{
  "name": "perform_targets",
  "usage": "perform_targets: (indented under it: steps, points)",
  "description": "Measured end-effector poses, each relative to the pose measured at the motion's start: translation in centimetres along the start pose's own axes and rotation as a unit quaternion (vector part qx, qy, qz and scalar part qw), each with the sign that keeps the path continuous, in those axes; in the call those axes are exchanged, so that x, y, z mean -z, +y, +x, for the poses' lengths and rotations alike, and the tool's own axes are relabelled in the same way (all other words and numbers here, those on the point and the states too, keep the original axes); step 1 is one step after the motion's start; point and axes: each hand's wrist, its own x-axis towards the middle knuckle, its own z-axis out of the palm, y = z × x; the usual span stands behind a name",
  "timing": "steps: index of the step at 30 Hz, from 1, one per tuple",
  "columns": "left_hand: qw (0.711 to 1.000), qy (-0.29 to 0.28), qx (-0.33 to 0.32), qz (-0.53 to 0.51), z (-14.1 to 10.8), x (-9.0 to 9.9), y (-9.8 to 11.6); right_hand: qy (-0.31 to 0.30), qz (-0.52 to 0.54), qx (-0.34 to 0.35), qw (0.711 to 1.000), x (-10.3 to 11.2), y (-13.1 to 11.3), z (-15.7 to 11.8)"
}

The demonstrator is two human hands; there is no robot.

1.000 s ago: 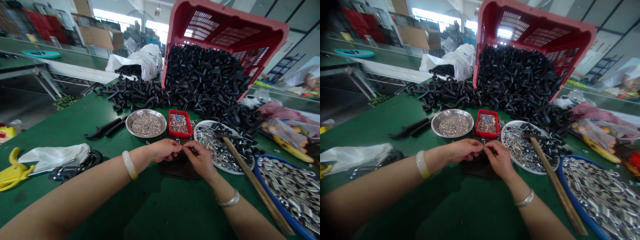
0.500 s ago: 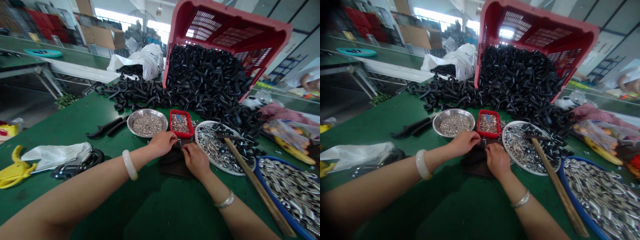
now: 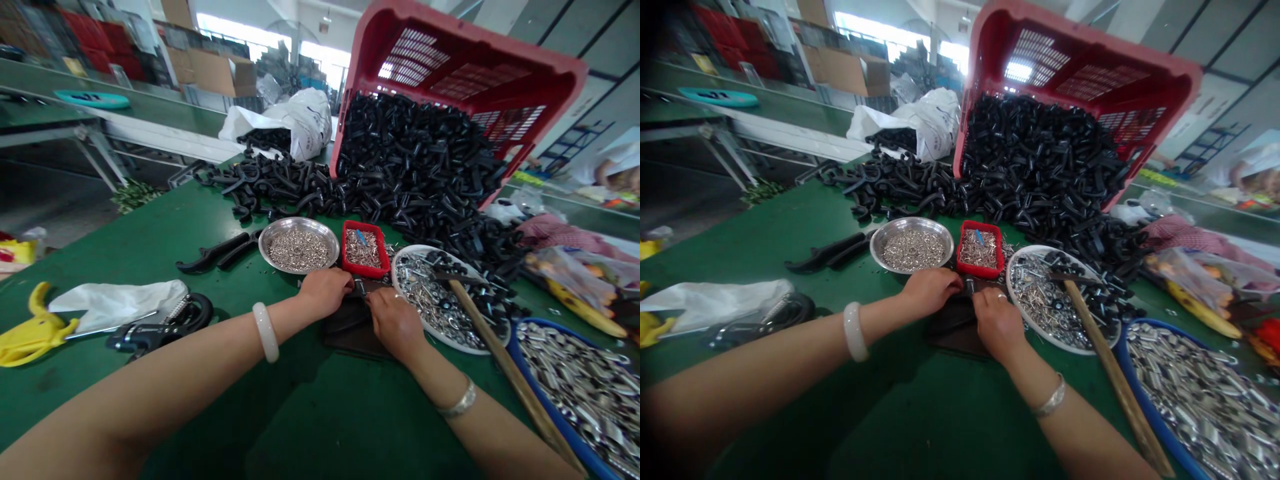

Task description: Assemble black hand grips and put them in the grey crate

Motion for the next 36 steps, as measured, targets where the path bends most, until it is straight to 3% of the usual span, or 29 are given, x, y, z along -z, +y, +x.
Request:
perform_targets:
  steps: [8, 14, 18, 23, 26, 30, 36]
  points:
    - [0.997, 0.044, -0.062, -0.018, 0.9, -0.6, 1.3, -0.033, 0.013, 0.044, 0.998, 0.6, 0.2, -0.2]
    - [0.995, 0.041, -0.075, -0.054, 1.6, -1.6, 1.3, 0.01, 0.166, -0.047, 0.985, -0.6, 0.9, -0.9]
    - [0.992, 0.058, -0.047, -0.1, 1.7, -0.8, 0.4, 0.054, 0.27, -0.051, 0.96, -1.0, 1.5, -1.1]
    - [0.994, 0.022, -0.031, -0.101, 2.0, 0.6, -0.3, 0.045, 0.286, -0.049, 0.956, -0.4, 1.8, -0.4]
    - [0.996, 0.008, -0.065, -0.058, 1.8, 0.4, 0.2, 0.048, 0.3, -0.053, 0.951, -0.3, 2.0, -0.2]
    - [0.99, 0.057, -0.125, 0.013, 1.1, -0.8, 1.0, 0.067, 0.329, -0.076, 0.939, -0.4, 2.3, -1.4]
    - [0.956, 0.05, -0.248, 0.147, 0.6, -1.4, 1.2, 0.087, 0.371, -0.107, 0.918, -0.6, 2.7, -3.6]
